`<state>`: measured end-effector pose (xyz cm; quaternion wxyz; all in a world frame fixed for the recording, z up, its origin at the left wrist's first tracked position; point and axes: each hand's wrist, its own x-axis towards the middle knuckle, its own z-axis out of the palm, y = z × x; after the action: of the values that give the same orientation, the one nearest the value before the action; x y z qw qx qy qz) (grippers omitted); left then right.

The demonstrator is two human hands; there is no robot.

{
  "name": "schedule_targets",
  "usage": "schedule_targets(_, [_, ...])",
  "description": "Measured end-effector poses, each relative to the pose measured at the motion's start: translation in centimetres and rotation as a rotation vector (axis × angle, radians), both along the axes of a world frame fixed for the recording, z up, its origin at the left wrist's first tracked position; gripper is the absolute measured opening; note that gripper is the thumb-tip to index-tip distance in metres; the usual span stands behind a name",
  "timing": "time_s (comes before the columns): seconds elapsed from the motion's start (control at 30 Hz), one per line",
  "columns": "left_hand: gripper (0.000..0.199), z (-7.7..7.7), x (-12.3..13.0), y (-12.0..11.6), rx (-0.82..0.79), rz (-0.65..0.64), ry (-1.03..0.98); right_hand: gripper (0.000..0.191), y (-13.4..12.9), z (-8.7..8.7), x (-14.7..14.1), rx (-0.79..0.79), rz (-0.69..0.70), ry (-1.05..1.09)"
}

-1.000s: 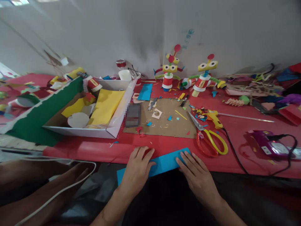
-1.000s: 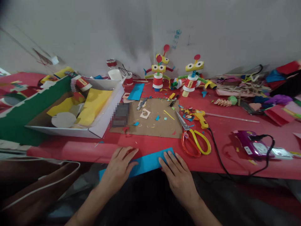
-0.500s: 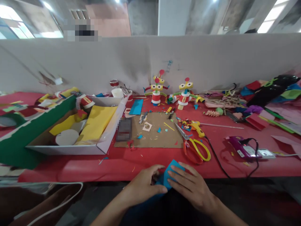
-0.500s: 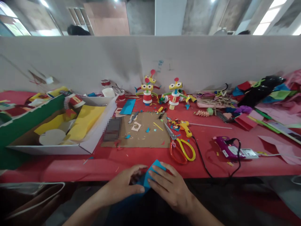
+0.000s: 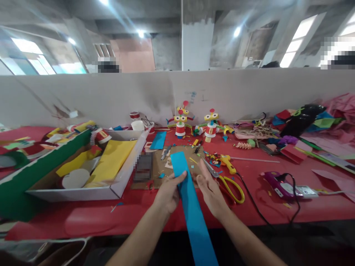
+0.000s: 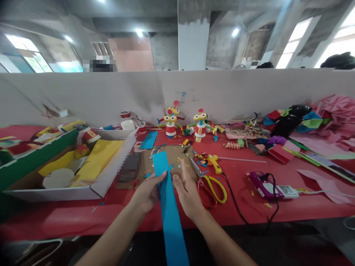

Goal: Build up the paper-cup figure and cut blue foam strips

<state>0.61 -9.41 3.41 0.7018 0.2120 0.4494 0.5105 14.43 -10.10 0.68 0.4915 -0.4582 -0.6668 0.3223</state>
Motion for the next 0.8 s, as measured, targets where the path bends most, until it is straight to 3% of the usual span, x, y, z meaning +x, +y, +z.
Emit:
schedule_targets(0.07, [0.018, -0.2, 0.2, 2.3, 0.041, 0.082, -0.023, 0.05, 0.4, -0.4, -0.9, -0.258, 0.108, 0.089])
schedule_targets(0.13, [0.016, -0.4, 0.1, 4.5, 0.047, 0.096, -0.03, 0.043, 0.4, -0.9, -1.3, -0.393, 0.19, 0.127])
schedule_targets(0.33, [0.021, -0.8, -2.0, 10.1, 0.079, 0.293, -0.028, 0.039, -1.8, -2.5, 0.5, -0.509, 0.225, 0.163])
schedule_targets(0.47, [0.019, -0.8, -3.5, 11.6, 0.14, 0.408, -0.079, 0.046, -2.3, -2.9, 1.8, -0.635, 0.213, 0.142])
schedule_targets(0.53, [0.019, -1.0, -3.5, 11.3, 0.216, 0.356, -0.095, 0.045, -1.1, -2.6, 1.5, -0.612, 0.185, 0.128])
schedule_targets(0.67, [0.029, -1.9, -2.4, 9.7, 0.228, -0.093, -0.011, 0.037, 3.0, -1.3, -1.1, -0.448, 0.1, 0.065])
schedule_targets(0.7, [0.032, -2.3, -2.2, 9.5, 0.218, -0.151, 0.021, 0.035, 3.9, -1.0, -1.9, -0.409, 0.098, 0.031])
schedule_targets(0.73, [0.035, -2.7, -2.0, 9.5, 0.216, -0.153, 0.05, 0.033, 4.6, -0.7, -2.4, -0.382, 0.093, -0.012])
schedule_targets(0.8, [0.039, -3.5, -2.1, 9.9, 0.262, -0.037, 0.089, 0.029, 4.9, -0.5, -2.6, -0.303, 0.069, -0.144])
